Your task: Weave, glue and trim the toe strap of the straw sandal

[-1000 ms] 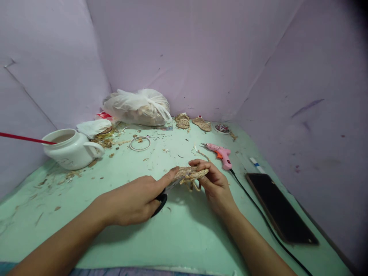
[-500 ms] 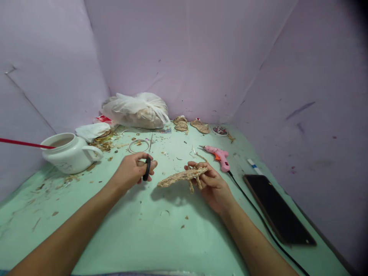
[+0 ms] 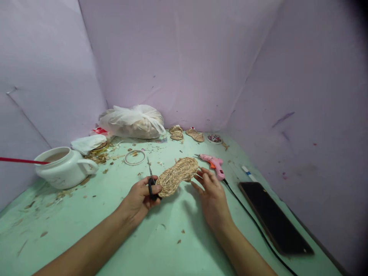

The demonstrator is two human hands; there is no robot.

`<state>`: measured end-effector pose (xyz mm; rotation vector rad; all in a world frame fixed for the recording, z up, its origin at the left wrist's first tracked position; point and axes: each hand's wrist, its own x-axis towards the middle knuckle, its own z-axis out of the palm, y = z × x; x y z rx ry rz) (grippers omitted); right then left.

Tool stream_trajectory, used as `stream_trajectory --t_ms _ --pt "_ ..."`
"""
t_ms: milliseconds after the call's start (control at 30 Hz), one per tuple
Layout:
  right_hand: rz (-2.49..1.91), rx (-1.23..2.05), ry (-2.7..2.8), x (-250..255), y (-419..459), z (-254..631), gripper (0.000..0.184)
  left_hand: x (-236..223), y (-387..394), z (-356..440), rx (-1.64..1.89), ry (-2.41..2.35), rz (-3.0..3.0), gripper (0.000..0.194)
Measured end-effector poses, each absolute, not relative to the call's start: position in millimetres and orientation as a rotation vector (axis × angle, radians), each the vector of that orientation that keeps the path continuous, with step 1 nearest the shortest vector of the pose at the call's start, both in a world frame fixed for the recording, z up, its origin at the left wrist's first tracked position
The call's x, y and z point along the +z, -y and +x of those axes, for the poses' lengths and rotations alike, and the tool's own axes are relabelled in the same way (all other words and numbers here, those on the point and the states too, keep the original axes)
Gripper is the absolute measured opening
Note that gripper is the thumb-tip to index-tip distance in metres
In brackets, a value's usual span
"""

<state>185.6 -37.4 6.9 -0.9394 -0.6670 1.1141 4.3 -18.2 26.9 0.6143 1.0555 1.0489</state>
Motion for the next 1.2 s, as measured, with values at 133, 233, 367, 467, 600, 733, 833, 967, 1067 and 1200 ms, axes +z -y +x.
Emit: stream_trajectory --t_ms 133,233,367,467,600,733,833,967,1067,1200 --pt "-1.046 1.033 0.816 6 44 180 0.024 22 27 19 1.169 -1.059 0.546 0.031" --pt "-0.985 1.222 0.99 8 46 166 0.031 14 36 30 1.207 -1.007 0.553 0.037" --pt "-1.153 1.126 0.936 6 42 158 0.029 5 44 36 1.028 -1.027 0.766 0.043" --pt "-1.258 1.165 0.933 4 38 168 0.023 10 41 24 0.909 -1.167 1.115 0.036" --pt "-1.28 1.329 1.028 10 41 182 0.017 28 29 -5 0.899 -1.408 1.883 0.031" --pt "-1.263 1.471 1.122 16 46 187 0.016 37 20 -23 0.741 -1.48 2.477 0.038" --pt "-1.168 1.45 1.2 16 45 189 0.033 39 19 -24 0.598 -1.425 2.723 0.047" --pt "-1.087 1.462 1.229 14 45 191 0.038 41 21 -19 0.5 -1.353 2.798 0.049" --pt "-1.037 1.545 1.25 14 48 190 0.039 40 22 -17 0.452 -1.322 2.752 0.051" --pt "-1.012 1.582 1.274 14 50 189 0.04 38 23 -18 0.41 -1.298 2.689 0.053"
